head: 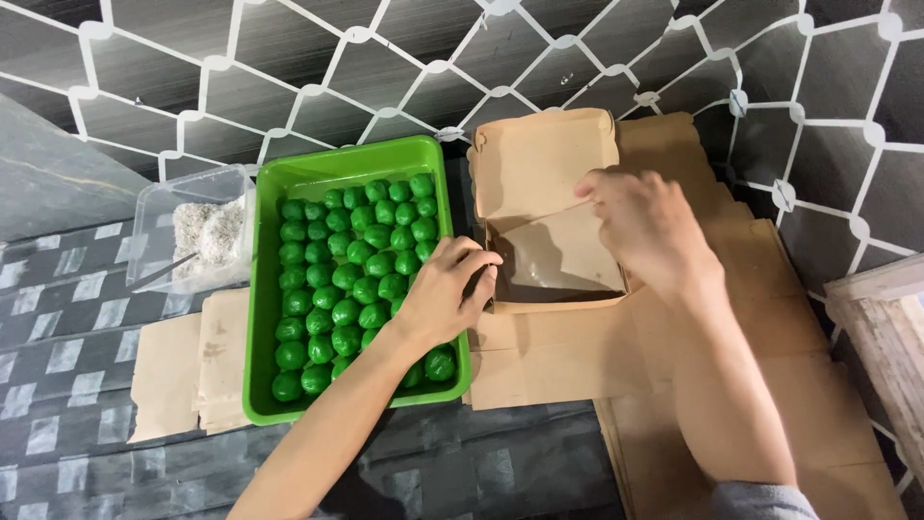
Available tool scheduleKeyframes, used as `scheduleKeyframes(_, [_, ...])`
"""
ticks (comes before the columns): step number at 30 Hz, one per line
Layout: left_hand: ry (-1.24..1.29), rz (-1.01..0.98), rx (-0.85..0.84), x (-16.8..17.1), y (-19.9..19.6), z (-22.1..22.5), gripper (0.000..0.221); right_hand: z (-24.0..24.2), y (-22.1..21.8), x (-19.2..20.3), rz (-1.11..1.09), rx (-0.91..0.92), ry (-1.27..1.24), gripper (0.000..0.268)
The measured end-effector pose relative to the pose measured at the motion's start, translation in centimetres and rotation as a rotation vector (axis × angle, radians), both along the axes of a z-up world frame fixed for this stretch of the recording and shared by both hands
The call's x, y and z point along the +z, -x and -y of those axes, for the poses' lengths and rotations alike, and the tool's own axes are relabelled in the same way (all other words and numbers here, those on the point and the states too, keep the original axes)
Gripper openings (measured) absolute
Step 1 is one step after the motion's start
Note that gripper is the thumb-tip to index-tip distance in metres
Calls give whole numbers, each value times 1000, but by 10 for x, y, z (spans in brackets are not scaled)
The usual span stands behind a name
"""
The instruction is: Packing green round food items into a cardboard box, sprinkling them with grated coconut using a spoon, and closing the box.
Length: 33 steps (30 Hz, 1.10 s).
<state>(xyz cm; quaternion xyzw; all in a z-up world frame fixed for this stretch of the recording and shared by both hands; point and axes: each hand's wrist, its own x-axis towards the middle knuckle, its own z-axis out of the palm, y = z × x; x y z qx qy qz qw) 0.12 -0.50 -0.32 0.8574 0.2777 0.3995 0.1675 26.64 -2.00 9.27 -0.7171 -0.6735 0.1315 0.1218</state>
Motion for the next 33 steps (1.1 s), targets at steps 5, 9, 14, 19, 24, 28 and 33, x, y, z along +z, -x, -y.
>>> scheduleKeyframes(5, [81, -39, -30, 3, -1, 2, 18, 20, -8, 38, -82, 33, -152, 37])
scheduleKeyframes(9, [263, -119, -13, 12, -1, 6, 28, 21, -18, 47, -290, -18, -195, 38])
scheduleKeyframes(14, [320, -124, 53, 1, -2, 5, 33, -4, -24, 9, -286, -82, -36, 30])
scheduleKeyframes(19, [310, -163, 101, -4, -2, 6, 32, -13, -15, -6, -308, -81, 55, 25])
scheduleKeyframes(24, [257, -120, 91, 2, -3, 8, 31, -5, 7, 9, -291, -99, 122, 23])
scheduleKeyframes(28, [252, -123, 98, -4, -3, 6, 33, -9, 11, -2, -210, -45, 87, 19])
scheduleKeyframes(33, [235, -134, 98, -2, -4, 5, 31, -15, 13, -23, -72, -118, 74, 25])
